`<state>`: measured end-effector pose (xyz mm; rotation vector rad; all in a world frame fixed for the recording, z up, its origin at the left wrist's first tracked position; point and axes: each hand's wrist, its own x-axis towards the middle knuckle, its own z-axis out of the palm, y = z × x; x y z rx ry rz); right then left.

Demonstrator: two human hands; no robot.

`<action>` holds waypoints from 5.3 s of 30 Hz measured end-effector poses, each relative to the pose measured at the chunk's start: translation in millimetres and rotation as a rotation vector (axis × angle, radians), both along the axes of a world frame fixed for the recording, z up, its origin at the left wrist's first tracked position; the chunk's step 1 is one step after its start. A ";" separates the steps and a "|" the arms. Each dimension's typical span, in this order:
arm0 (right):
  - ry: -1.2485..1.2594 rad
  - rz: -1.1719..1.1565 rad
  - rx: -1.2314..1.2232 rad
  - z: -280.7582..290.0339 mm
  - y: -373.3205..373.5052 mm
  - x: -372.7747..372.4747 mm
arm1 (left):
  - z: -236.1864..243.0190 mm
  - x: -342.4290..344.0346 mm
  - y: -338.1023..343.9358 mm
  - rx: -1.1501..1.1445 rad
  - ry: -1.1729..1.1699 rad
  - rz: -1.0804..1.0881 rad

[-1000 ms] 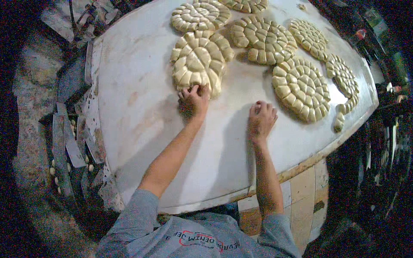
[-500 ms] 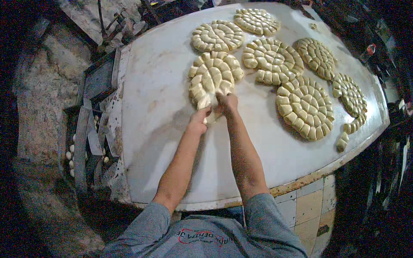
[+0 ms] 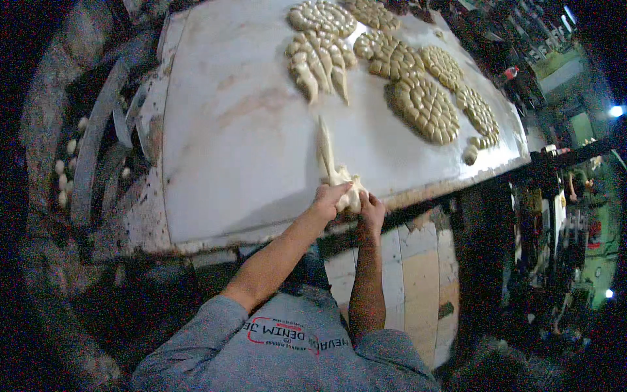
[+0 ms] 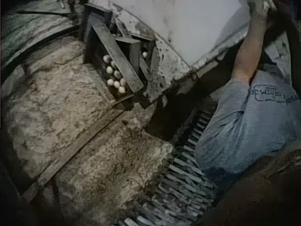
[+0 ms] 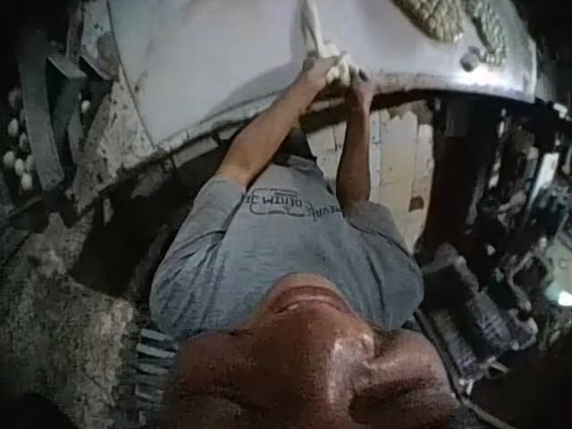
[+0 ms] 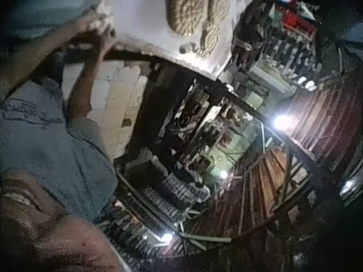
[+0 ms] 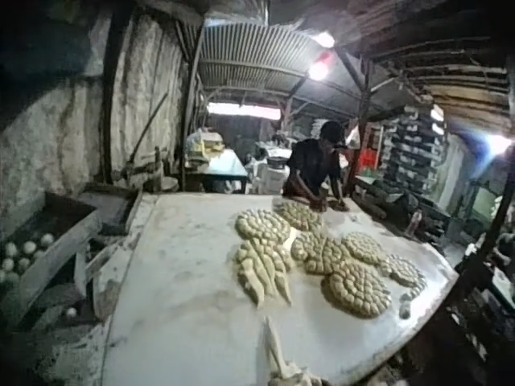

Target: Shaping individual balls of dough into decorative flatbread shapes and arranging them on a tray.

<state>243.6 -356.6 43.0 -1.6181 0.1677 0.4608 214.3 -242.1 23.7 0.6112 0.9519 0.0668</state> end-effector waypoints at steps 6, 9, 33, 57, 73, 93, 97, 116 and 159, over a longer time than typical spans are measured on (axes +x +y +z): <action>-0.215 -0.081 -0.074 60.0 -50.1 -61.5 | 61.6 -76.1 -47.2 0.016 -0.127 -0.178; -0.373 -0.136 -0.154 89.8 -50.7 -44.3 | 91.3 -78.7 -11.6 -0.085 -0.238 -0.010; -0.497 0.885 0.563 100.7 157.1 46.7 | 209.5 -67.4 181.0 0.740 0.148 -1.147; -1.125 0.451 -0.813 0.1 146.5 16.7 | 53.8 -140.0 164.1 1.764 0.379 -0.432; -1.154 0.751 -0.699 8.9 51.7 -7.1 | 33.2 -214.9 121.7 1.787 0.514 -0.404; -1.325 0.669 -0.777 9.8 80.0 95.4 | 44.7 -132.7 194.4 1.715 0.880 -0.040; -1.200 0.531 -0.714 -39.2 92.6 63.0 | 40.6 -87.6 135.9 1.724 0.572 -0.181; -1.175 0.783 -0.671 4.5 73.3 42.0 | 95.2 -222.9 200.1 0.689 -0.046 -0.834; -0.802 -0.285 -1.029 -18.1 44.4 142.8 | 18.3 -131.6 207.1 1.904 0.048 -0.626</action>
